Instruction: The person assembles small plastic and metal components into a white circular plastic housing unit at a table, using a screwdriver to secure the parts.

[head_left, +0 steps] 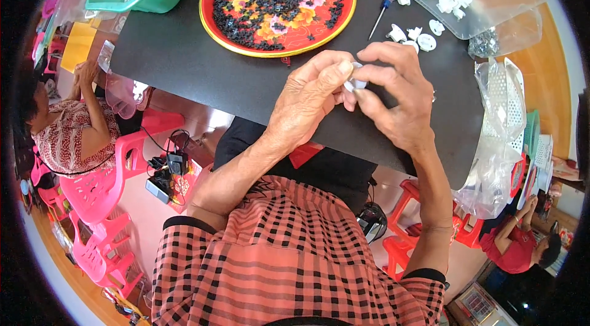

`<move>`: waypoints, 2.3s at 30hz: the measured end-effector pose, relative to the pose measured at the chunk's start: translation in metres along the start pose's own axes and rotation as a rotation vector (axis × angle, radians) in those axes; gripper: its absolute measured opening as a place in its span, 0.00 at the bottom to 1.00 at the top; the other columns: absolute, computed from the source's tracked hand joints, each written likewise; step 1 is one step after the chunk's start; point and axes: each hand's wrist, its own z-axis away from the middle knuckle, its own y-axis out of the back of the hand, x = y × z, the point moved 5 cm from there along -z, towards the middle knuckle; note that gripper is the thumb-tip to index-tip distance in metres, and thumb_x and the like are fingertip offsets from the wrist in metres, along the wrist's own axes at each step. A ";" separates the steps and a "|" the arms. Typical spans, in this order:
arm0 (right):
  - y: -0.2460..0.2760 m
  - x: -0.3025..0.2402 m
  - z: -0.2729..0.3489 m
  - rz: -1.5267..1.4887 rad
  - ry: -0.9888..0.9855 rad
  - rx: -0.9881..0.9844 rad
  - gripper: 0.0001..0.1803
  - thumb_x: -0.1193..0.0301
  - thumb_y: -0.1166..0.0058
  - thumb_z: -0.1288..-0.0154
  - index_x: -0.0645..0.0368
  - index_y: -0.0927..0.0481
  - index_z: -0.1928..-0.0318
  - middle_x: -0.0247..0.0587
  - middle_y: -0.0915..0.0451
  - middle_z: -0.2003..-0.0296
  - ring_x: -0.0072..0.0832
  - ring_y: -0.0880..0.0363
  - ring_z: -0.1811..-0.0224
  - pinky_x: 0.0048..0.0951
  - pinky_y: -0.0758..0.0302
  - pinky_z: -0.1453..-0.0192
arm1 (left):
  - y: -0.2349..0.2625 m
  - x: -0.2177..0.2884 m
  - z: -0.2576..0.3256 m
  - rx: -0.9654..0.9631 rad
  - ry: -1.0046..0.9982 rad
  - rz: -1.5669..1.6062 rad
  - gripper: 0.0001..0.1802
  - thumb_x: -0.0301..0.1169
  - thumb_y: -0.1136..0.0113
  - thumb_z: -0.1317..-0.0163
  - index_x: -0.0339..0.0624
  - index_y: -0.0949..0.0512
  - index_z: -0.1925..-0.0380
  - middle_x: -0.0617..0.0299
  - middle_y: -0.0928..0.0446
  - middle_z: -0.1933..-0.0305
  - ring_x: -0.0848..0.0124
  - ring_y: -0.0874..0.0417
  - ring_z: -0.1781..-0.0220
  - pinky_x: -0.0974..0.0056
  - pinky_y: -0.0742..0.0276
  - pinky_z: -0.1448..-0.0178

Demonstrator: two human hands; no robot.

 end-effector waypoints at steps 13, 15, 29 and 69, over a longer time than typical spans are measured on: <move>-0.006 0.011 -0.043 -0.053 -0.093 -0.100 0.12 0.81 0.43 0.50 0.58 0.20 0.62 0.40 0.22 0.66 0.32 0.22 0.65 0.28 0.27 0.61 | -0.001 -0.003 0.000 -0.160 0.132 0.109 0.19 0.40 0.50 0.33 0.32 0.30 0.54 0.58 0.26 0.65 0.73 0.25 0.69 0.67 0.24 0.63; -0.019 0.017 -0.059 -0.092 -0.130 -0.146 0.10 0.81 0.46 0.47 0.59 0.21 0.62 0.41 0.21 0.71 0.31 0.21 0.68 0.30 0.27 0.61 | -0.001 -0.006 -0.001 -0.159 0.158 0.150 0.16 0.38 0.50 0.32 0.35 0.28 0.57 0.61 0.25 0.67 0.76 0.24 0.69 0.69 0.25 0.64; -0.075 0.038 -0.105 -0.046 -0.039 -0.522 0.07 0.72 0.47 0.46 0.61 0.20 0.68 0.42 0.22 0.76 0.36 0.24 0.73 0.33 0.27 0.64 | 0.002 -0.006 0.003 -0.210 0.163 0.180 0.17 0.36 0.51 0.32 0.33 0.30 0.53 0.58 0.24 0.63 0.72 0.23 0.66 0.67 0.24 0.62; -0.098 0.022 -0.098 0.159 0.216 -0.564 0.03 0.74 0.47 0.47 0.61 0.23 0.72 0.43 0.23 0.73 0.40 0.22 0.70 0.40 0.27 0.64 | 0.001 -0.008 0.003 -0.183 0.140 0.092 0.20 0.42 0.46 0.35 0.33 0.27 0.56 0.62 0.25 0.68 0.77 0.23 0.70 0.71 0.26 0.64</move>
